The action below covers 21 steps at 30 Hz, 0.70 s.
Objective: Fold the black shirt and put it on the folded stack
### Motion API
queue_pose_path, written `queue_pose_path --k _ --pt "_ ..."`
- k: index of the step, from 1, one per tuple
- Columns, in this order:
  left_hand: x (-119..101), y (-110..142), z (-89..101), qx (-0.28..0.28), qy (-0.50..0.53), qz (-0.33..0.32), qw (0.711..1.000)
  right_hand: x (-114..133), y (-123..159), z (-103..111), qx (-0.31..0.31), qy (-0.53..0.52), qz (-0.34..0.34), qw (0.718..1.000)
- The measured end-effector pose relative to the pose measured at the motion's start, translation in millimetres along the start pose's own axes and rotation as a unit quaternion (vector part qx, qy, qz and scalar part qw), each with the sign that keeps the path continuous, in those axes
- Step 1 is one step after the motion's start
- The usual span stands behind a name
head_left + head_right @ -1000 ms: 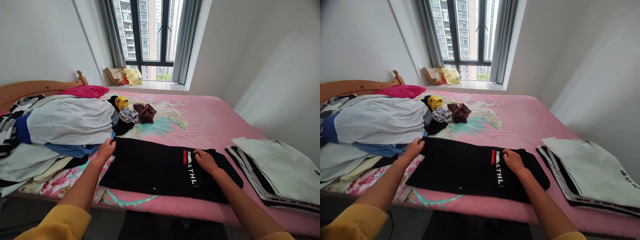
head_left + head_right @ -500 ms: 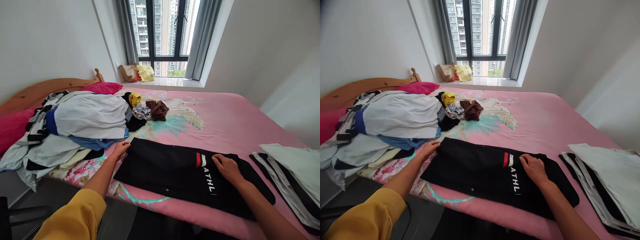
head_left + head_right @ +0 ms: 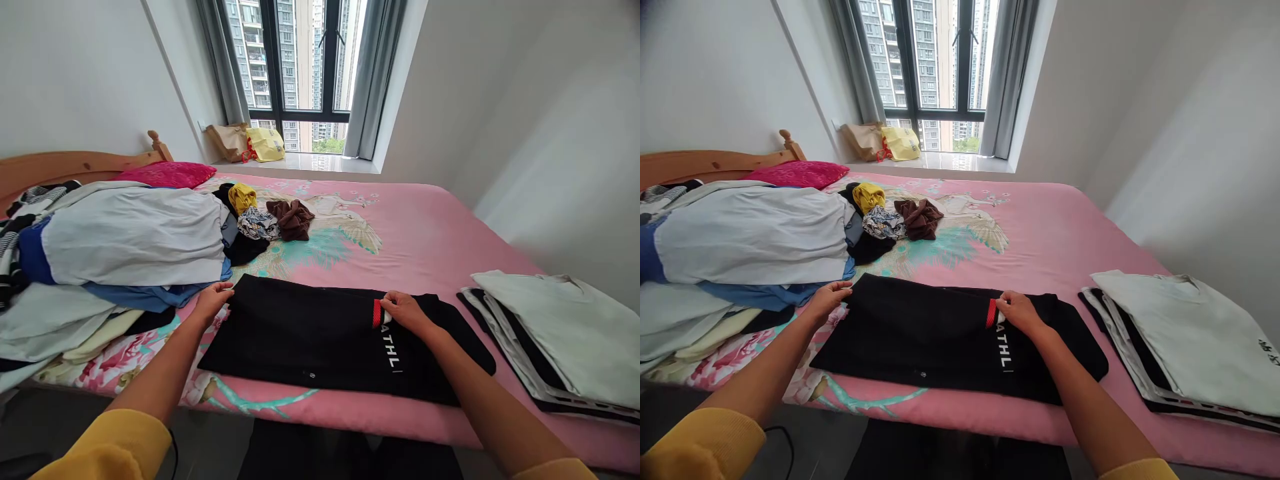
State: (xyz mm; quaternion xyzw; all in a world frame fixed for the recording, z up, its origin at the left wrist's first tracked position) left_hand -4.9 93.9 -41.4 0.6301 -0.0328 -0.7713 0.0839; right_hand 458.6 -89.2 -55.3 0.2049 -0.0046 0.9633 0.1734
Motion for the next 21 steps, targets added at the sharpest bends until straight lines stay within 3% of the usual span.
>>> queue_pose_path --k 4,7,15,21 --pt "2 10 -17.8 0.075 -0.033 0.025 0.996 -31 -6 14 0.022 0.007 -0.017 1.000" --pt "6 18 -28.6 0.107 -0.066 0.043 0.991 -37 -5 20 0.030 0.027 -0.030 0.999" --pt "-2 19 -24.2 0.109 -0.094 0.036 0.989 -8 6 20 0.025 0.126 0.003 0.992" --pt "8 13 -29.2 0.080 -0.079 -0.029 0.993 -12 -12 26 -0.050 0.122 -0.028 0.991"
Point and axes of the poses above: each hand's wrist, its own y-axis away from the middle knuckle, its own z-axis out of the back of the hand, x = y × z, the point moved 3 cm from there along -y, towards the middle knuckle, and after that the axes turned 12 degrees about y, right-handed, at the moved point
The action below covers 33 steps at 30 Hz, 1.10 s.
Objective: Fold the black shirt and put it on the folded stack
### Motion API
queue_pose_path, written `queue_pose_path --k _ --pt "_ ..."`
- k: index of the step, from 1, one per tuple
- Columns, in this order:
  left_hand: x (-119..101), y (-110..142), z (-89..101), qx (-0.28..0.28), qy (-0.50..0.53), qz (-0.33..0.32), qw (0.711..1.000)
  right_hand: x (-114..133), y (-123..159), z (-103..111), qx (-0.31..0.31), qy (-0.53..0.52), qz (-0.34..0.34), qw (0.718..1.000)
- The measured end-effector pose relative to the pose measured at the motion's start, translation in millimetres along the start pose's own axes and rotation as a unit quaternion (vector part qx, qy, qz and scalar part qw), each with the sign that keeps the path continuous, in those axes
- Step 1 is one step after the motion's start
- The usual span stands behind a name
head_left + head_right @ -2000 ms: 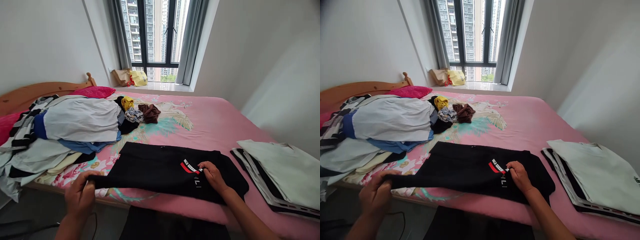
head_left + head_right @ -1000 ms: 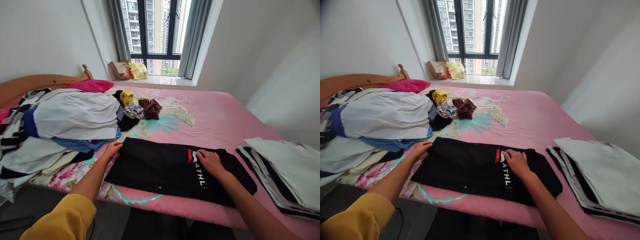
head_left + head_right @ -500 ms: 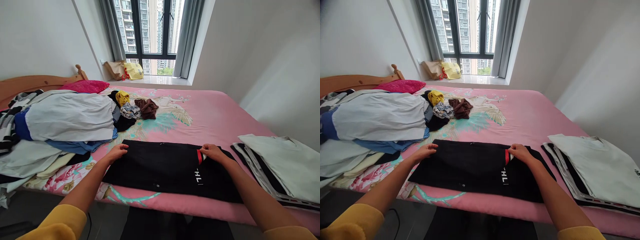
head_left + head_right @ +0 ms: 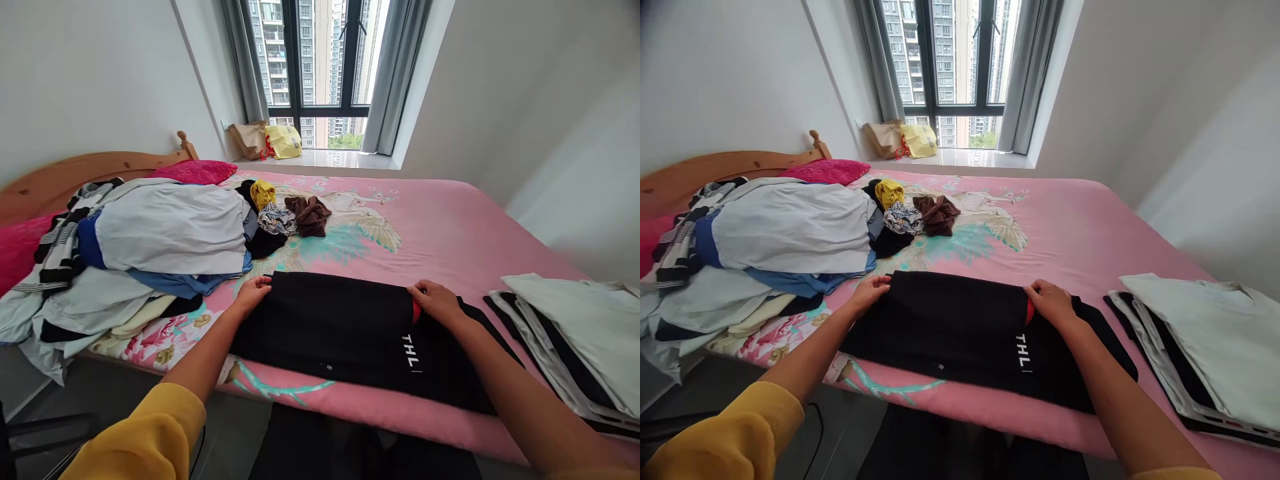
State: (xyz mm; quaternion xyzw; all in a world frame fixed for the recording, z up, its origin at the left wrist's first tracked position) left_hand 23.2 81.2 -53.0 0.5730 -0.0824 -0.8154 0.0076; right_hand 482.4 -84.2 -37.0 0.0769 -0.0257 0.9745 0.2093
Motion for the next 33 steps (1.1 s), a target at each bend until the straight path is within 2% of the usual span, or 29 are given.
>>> queue_pose_path --k 4,7,9,11,13,14,16,17,19,20,24,26,29,33 --pt "13 -2 -2.9 -0.025 -0.015 -0.021 0.999 4 -4 -8 -0.006 0.007 -0.018 1.000" --pt "13 -2 0.3 -0.029 -0.040 -0.041 0.998 13 12 -3 -0.079 -0.012 -0.018 0.997" --pt "6 2 2.0 -0.045 -0.071 -0.066 0.994 26 33 6 -0.158 -0.016 0.039 0.987" --pt "-6 10 -2.8 -0.059 -0.098 -0.108 0.988 42 56 13 -0.207 -0.026 0.131 0.969" --pt "-23 27 -19.5 -0.031 -0.125 -0.200 0.971 48 74 16 -0.231 -0.054 0.184 0.954" --pt "-31 38 -32.4 -0.002 -0.136 -0.257 0.957 45 80 16 -0.244 -0.077 0.176 0.950" --pt "-44 63 -64.1 0.067 -0.146 -0.358 0.920 25 82 12 -0.271 -0.135 0.098 0.948" --pt "-49 75 -81.4 0.098 -0.141 -0.389 0.905 11 80 9 -0.276 -0.160 0.043 0.947" --pt "-56 94 -117.6 0.144 -0.119 -0.410 0.893 -19 74 3 -0.260 -0.193 -0.050 0.945" --pt "-59 101 -136.4 0.162 -0.105 -0.413 0.890 -31 71 1 -0.244 -0.201 -0.075 0.946" --pt "-72 113 -210.2 0.193 -0.040 -0.422 0.885 -54 61 4 -0.176 -0.210 -0.086 0.958" --pt "-74 115 -241.2 0.188 -0.020 -0.420 0.887 -56 54 4 -0.103 -0.240 -0.096 0.961" --pt "-63 119 -272.6 0.172 -0.080 -0.402 0.896 -55 37 0 0.003 -0.298 -0.095 0.950" --pt "-45 128 -284.7 0.193 -0.208 -0.405 0.869 -62 14 -6 0.078 -0.297 -0.050 0.950"
Point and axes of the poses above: each hand's wrist, its own y-axis away from the middle knuckle, its own z-axis out of the back of the hand, x = y × z, the point moved 3 cm from there along -y, towards the middle knuckle, and after that the axes turned 12 degrees about y, right-handed, at the moved point
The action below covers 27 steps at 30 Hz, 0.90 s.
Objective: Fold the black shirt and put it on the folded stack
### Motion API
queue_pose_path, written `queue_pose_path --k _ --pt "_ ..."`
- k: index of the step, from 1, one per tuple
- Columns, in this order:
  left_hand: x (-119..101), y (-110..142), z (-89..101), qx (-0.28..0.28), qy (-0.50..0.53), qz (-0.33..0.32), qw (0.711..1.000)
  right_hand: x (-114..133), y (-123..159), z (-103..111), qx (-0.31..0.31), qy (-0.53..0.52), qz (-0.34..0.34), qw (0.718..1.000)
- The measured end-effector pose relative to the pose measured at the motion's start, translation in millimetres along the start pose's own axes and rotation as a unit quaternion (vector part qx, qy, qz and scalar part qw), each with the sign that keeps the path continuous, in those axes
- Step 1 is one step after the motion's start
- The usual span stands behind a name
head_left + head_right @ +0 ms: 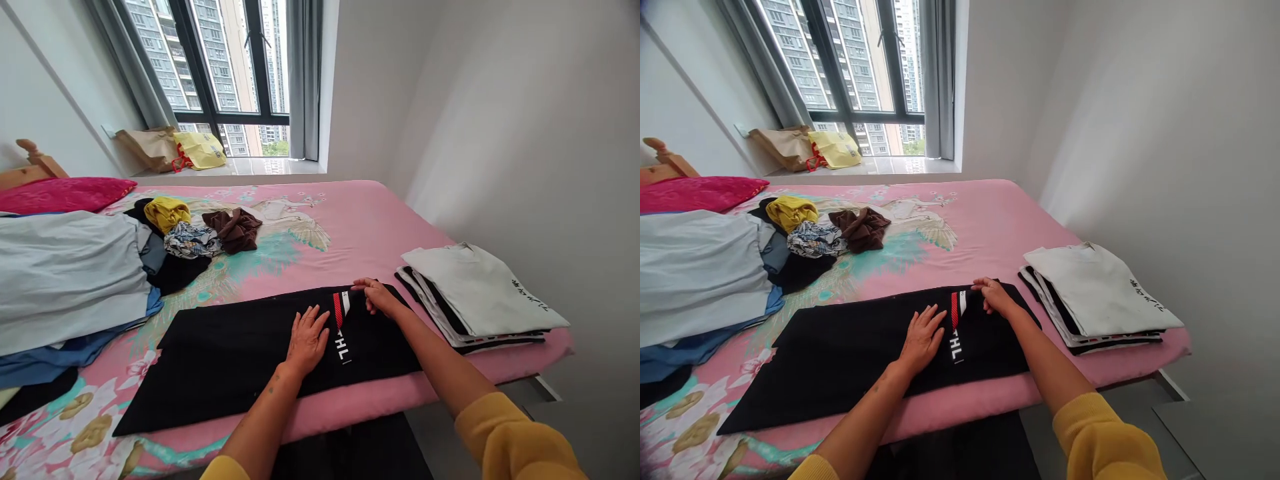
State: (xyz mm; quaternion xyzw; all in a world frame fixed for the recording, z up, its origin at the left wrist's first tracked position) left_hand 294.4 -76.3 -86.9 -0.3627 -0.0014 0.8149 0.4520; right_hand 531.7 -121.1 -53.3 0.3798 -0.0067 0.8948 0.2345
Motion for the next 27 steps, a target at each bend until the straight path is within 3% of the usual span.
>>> queue_pose_path --k 3,6,11,14,18,27 --pt "-1 4 -0.8 0.033 -0.024 -0.013 0.999 -8 -6 4 0.030 0.041 0.032 0.998" --pt "-3 2 0.1 0.044 -0.039 -0.018 0.998 -13 1 6 0.012 0.097 0.085 0.992" --pt "-1 0 -2.5 0.052 -0.046 -0.019 0.997 -17 19 2 -0.028 0.278 0.153 0.948" --pt "2 0 -4.3 0.057 -0.045 -0.013 0.997 -22 22 0 -0.027 0.284 0.163 0.945" --pt "2 1 -3.6 0.057 -0.041 -0.008 0.998 -27 19 6 -0.108 0.280 0.187 0.936" --pt "0 1 0.9 0.065 -0.007 -0.005 0.998 -42 26 17 -0.200 0.237 0.162 0.937"
Point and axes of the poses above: each hand's wrist, its own y-axis away from the middle knuckle, its own z-axis out of the back of the hand, x = y × z, the point moved 3 cm from there along -y, towards the middle knuckle, and after that the axes turned 12 degrees about y, right-handed, at the moved point
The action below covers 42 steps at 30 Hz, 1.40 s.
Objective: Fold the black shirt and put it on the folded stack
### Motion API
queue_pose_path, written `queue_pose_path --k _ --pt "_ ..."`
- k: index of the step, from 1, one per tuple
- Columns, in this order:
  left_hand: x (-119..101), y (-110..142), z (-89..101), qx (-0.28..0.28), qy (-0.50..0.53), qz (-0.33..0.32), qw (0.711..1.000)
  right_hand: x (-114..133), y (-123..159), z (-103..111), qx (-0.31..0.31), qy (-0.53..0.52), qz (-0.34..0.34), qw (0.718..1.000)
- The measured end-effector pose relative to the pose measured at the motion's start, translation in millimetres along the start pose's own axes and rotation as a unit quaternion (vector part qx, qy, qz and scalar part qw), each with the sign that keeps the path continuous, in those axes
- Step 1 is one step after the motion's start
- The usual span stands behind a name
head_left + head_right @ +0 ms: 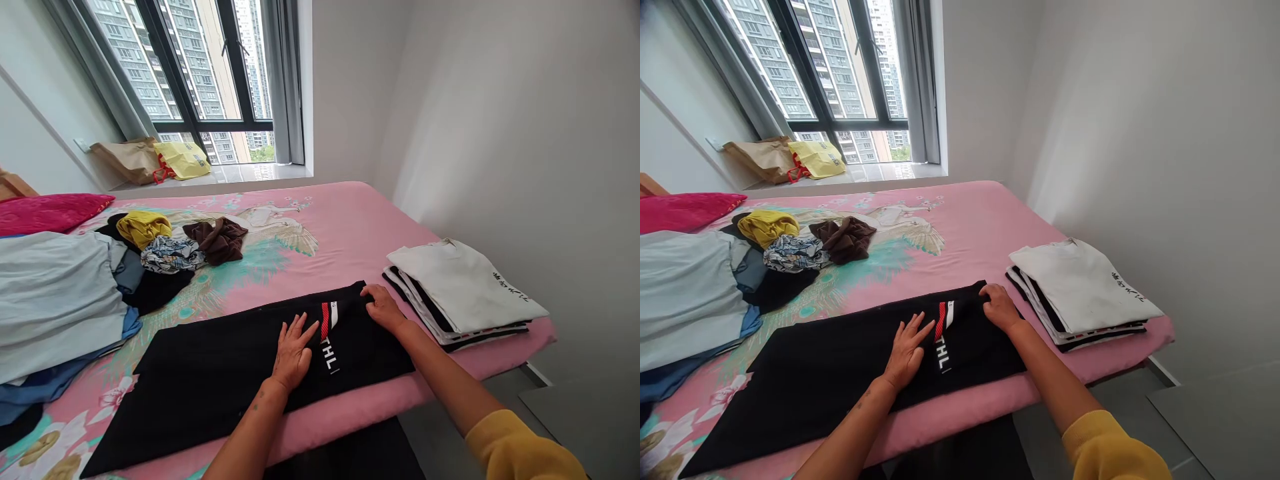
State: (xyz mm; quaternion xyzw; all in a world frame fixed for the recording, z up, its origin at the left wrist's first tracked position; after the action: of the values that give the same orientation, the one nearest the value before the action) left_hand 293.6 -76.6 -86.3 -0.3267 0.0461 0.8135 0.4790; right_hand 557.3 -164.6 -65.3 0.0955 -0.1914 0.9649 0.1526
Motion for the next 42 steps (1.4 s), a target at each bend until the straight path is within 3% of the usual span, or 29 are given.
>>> queue_pose_path --k 2,5,7,10,14,17,23,27,31,34,39,42 --pt "1 -3 2.5 0.005 0.017 0.007 1.000 1 6 4 -0.017 -0.009 0.026 0.999" --pt "1 -8 12.2 0.044 0.039 0.034 0.998 2 10 3 0.007 -0.023 0.061 0.998" --pt "-2 -8 21.8 0.075 0.038 0.037 0.996 -1 8 -1 0.022 -0.029 0.038 0.999" --pt "-9 0 32.6 0.130 0.003 -0.013 0.991 -6 4 -6 0.030 -0.051 0.009 0.998" --pt "-17 14 33.4 0.183 -0.018 -0.032 0.982 -14 2 -5 0.039 -0.090 -0.067 0.993" --pt "-17 18 34.0 0.143 -0.020 -0.025 0.989 -20 4 1 0.043 -0.122 -0.166 0.978" --pt "-12 30 33.5 0.068 -0.057 -0.035 0.995 -13 4 -9 0.194 -0.261 -0.288 0.901" --pt "-16 32 26.6 0.052 -0.078 -0.054 0.994 -2 -9 -16 0.162 -0.323 -0.338 0.869" --pt "-18 26 12.4 0.024 -0.078 -0.021 0.996 6 -21 -14 0.108 -0.402 -0.319 0.851" --pt "-15 22 0.7 -0.001 -0.090 0.002 0.996 10 -19 -12 0.097 -0.426 -0.300 0.848" --pt "-15 17 -9.2 -0.024 -0.089 0.025 0.995 24 -8 -23 0.180 -0.395 -0.238 0.869" --pt "-18 12 -8.9 -0.044 -0.067 0.032 0.996 30 -10 -23 0.138 -0.352 -0.203 0.903"
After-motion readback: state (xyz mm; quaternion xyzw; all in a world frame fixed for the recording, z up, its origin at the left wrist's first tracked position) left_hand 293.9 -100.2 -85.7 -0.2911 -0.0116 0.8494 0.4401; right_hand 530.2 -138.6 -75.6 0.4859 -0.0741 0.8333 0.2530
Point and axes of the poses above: each hand's wrist, its own y-axis away from the middle knuckle, its own z-axis out of the back of the hand, x = y × z, the point moved 3 cm from there along -y, towards the middle knuckle, and after that the axes turned 12 degrees about y, right-handed, at the moved point
